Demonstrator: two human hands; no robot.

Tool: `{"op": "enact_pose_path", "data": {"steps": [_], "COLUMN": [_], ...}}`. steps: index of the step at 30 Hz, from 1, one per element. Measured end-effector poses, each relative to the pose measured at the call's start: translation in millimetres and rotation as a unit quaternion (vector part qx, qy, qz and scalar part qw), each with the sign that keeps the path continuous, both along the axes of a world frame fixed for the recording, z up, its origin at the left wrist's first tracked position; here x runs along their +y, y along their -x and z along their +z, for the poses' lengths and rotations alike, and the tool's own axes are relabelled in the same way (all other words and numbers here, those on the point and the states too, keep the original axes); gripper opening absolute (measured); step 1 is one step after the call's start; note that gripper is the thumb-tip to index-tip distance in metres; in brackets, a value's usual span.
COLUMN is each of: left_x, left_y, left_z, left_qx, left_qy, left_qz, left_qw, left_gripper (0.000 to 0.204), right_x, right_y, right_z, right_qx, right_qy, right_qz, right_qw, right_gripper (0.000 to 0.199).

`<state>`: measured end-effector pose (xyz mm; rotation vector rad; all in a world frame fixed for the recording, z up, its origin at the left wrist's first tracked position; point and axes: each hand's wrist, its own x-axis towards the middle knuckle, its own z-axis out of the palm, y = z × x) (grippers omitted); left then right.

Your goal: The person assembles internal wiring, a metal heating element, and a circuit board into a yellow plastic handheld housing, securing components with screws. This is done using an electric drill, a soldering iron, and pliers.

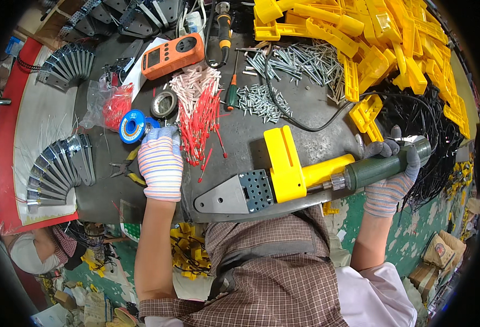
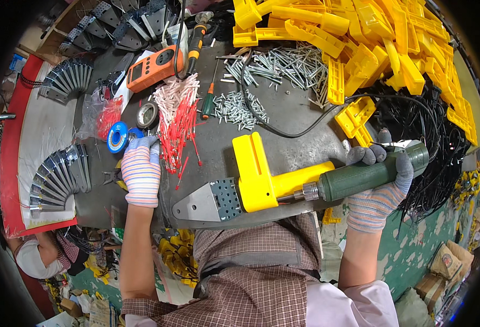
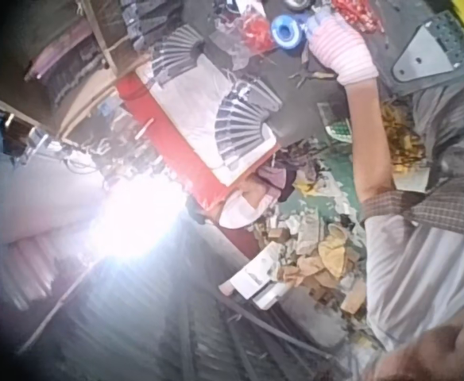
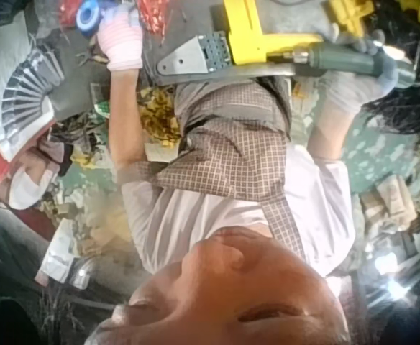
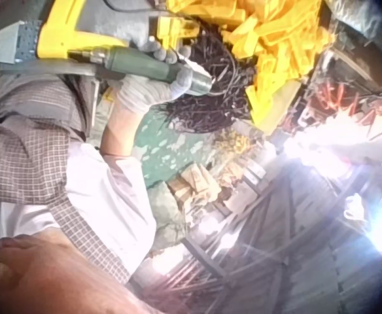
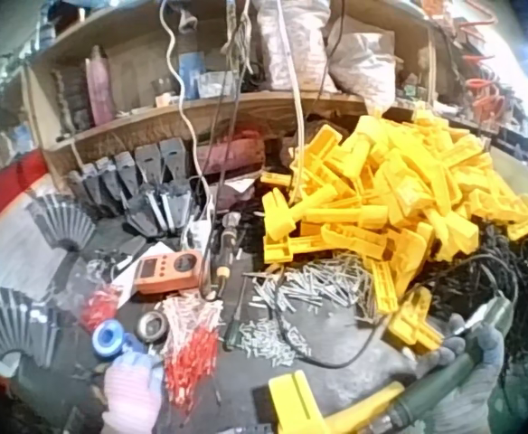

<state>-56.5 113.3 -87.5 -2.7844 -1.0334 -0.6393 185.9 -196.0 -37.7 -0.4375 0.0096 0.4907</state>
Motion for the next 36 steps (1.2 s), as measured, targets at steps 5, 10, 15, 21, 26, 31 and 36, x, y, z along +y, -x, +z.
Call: {"op": "enact_pose_path", "data": {"steps": [5, 10, 15, 21, 26, 31, 36], "left_x": [3, -19, -140, -178, -185, -186, -185], "left_y": [-3, -1, 7, -8, -10, -6, -6], "left_z": [0, 11, 30, -7, -13, -15, -16], "left_qx": [-0.016, -0.094, -0.271, -0.295, -0.273, -0.260, -0.276], "left_qy": [0.035, 0.113, 0.305, 0.201, 0.186, 0.170, 0.173], "left_qz": [0.000, 0.007, -0.056, -0.050, -0.039, -0.060, -0.071], "left_qw": [0.999, 0.989, 0.911, 0.933, 0.943, 0.949, 0.943], "left_gripper": [0.013, 0.010, 0.013, 0.014, 0.015, 0.020, 0.021], "right_x": [2, 4, 2, 2, 3, 2, 1], "right_y": [5, 4, 4, 7, 10, 8, 7], "right_z": [6, 6, 5, 9, 8, 9, 6], "right_qx": [0.001, -0.013, -0.015, -0.011, -0.006, -0.012, -0.016], "right_qy": [0.001, 0.007, 0.010, 0.011, -0.003, -0.004, -0.009], "right_qz": [0.003, 0.001, -0.006, -0.008, -0.021, 0.000, 0.000], "right_qw": [1.000, 1.000, 1.000, 1.000, 1.000, 1.000, 1.000], "right_gripper": [0.049, 0.047, 0.050, 0.050, 0.049, 0.045, 0.042]}}
